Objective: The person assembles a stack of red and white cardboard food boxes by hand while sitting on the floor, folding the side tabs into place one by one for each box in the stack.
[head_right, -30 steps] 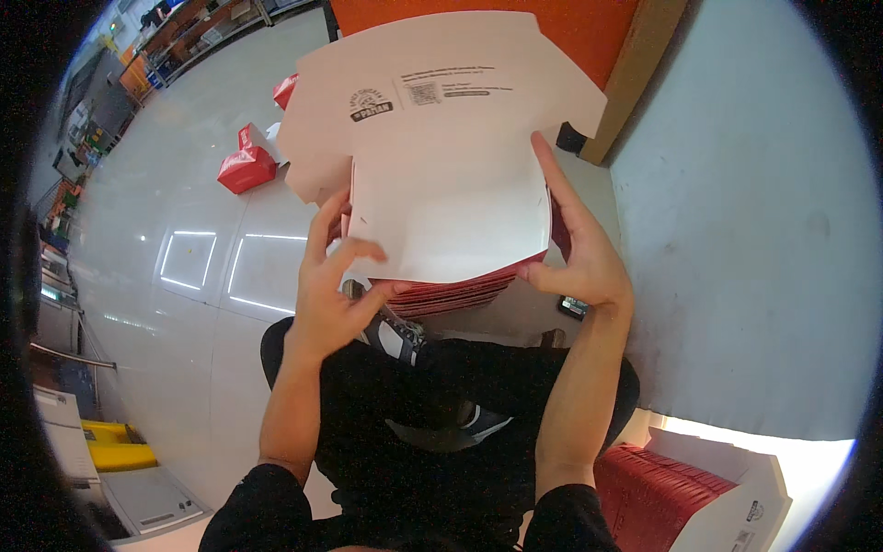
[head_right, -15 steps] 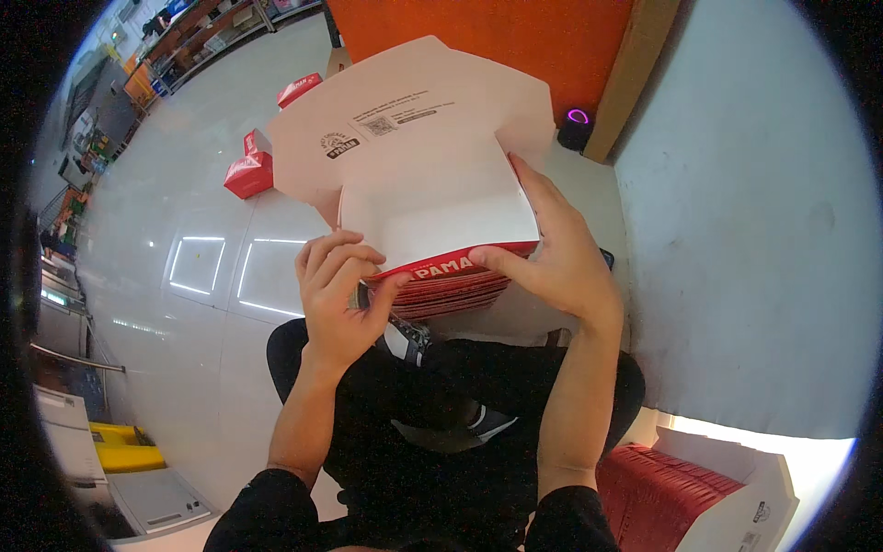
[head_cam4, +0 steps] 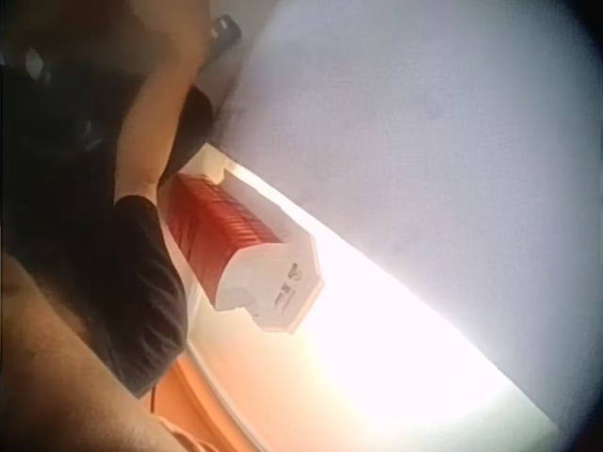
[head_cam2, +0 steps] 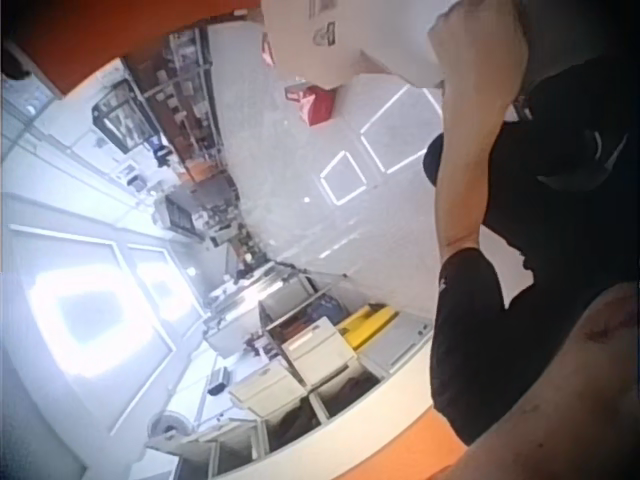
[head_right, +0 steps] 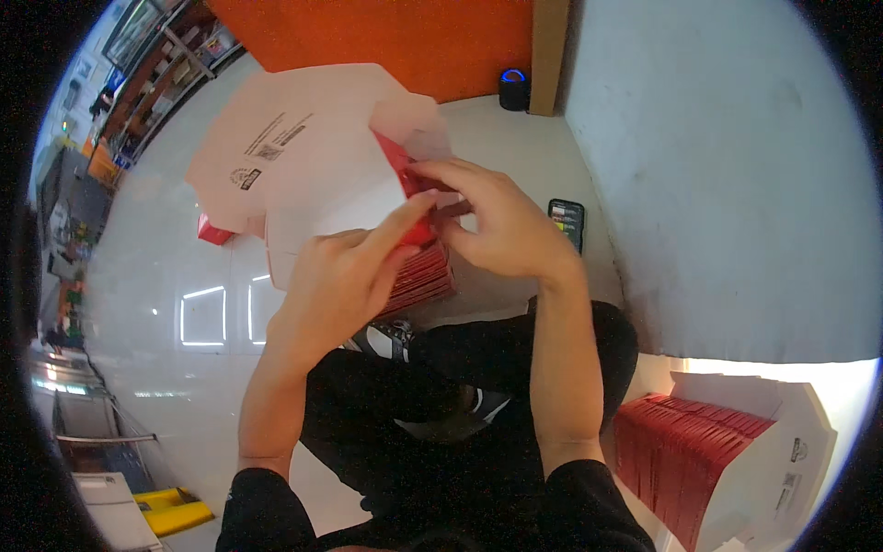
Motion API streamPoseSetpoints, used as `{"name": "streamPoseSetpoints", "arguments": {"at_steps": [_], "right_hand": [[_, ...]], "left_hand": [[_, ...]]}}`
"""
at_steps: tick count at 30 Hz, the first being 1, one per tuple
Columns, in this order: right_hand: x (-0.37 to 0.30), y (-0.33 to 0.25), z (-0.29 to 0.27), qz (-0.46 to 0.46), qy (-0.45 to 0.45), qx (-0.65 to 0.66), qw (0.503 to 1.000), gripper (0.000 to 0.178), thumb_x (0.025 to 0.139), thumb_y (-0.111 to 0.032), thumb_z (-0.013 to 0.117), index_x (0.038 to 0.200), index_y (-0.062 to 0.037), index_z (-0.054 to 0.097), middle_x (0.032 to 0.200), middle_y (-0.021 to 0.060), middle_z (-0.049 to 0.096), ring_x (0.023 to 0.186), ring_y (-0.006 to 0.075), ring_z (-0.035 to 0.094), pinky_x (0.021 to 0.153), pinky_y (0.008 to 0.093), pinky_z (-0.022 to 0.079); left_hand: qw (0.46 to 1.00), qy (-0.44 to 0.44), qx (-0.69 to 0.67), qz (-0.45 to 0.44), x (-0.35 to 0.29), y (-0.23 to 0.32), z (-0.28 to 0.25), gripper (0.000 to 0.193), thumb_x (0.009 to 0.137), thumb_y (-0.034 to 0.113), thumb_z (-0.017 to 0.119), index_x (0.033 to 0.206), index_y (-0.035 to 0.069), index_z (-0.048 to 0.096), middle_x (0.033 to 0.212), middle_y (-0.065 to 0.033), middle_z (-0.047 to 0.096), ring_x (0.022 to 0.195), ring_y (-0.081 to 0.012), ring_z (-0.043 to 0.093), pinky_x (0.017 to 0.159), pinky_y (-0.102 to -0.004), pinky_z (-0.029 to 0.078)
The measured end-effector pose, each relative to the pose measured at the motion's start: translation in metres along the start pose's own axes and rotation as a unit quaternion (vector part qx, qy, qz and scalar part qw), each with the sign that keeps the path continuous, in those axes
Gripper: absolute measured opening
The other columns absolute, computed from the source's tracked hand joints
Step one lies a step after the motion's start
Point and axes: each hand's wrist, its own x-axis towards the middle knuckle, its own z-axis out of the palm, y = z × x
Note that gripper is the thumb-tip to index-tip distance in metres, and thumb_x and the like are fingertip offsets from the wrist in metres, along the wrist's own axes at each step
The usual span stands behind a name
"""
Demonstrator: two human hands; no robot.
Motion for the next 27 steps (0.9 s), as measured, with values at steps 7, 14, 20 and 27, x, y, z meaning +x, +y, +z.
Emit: {"name": "streamPoseSetpoints", "arguments": {"at_steps": [7,14,20,27], "right_hand": [[0.023,0.025,0.018,0.039,0.044,0.050,0.997,0.050,0.083,0.007,0.069,0.132,-0.0007,0.062,0.121,0.0102,0.064,0.103,0.0204,0.066,0.086,0.0348,0.058],[0.021,0.041,0.029,-0.001,0.122,0.028,0.992,0.048,0.080,0.009,0.070,0.126,-0.0011,0.064,0.120,0.0125,0.062,0.103,0.0246,0.066,0.091,0.0368,0.058],[0.014,0.044,0.030,0.009,0.128,0.096,0.987,0.047,0.079,0.008,0.065,0.125,-0.0015,0.064,0.122,0.0147,0.057,0.112,0.0285,0.064,0.100,0.0380,0.053],[0.009,0.045,0.028,0.025,0.101,0.109,0.988,0.051,0.084,0.012,0.060,0.132,-0.0039,0.059,0.129,0.0097,0.055,0.117,0.0247,0.058,0.098,0.0370,0.054]], "left_hand": [[0.996,0.064,0.051,-0.027,-0.005,0.006,-0.001,0.037,0.095,0.010,0.070,0.132,0.012,0.063,0.069,-0.0129,0.067,0.057,-0.0305,0.066,0.054,-0.0390,0.050],[0.987,0.069,0.142,0.014,0.000,0.006,0.010,0.035,0.094,0.010,0.071,0.128,0.008,0.063,0.067,-0.0078,0.066,0.055,-0.0251,0.065,0.052,-0.0359,0.049],[0.987,0.037,0.152,-0.018,0.000,0.015,0.010,0.032,0.094,0.008,0.071,0.125,0.010,0.065,0.076,-0.0145,0.072,0.066,-0.0317,0.072,0.063,-0.0402,0.054],[0.982,0.025,0.185,0.019,-0.006,0.011,0.019,0.045,0.083,-0.001,0.068,0.127,0.008,0.064,0.079,-0.0039,0.069,0.058,-0.0199,0.065,0.054,-0.0333,0.052]]}}
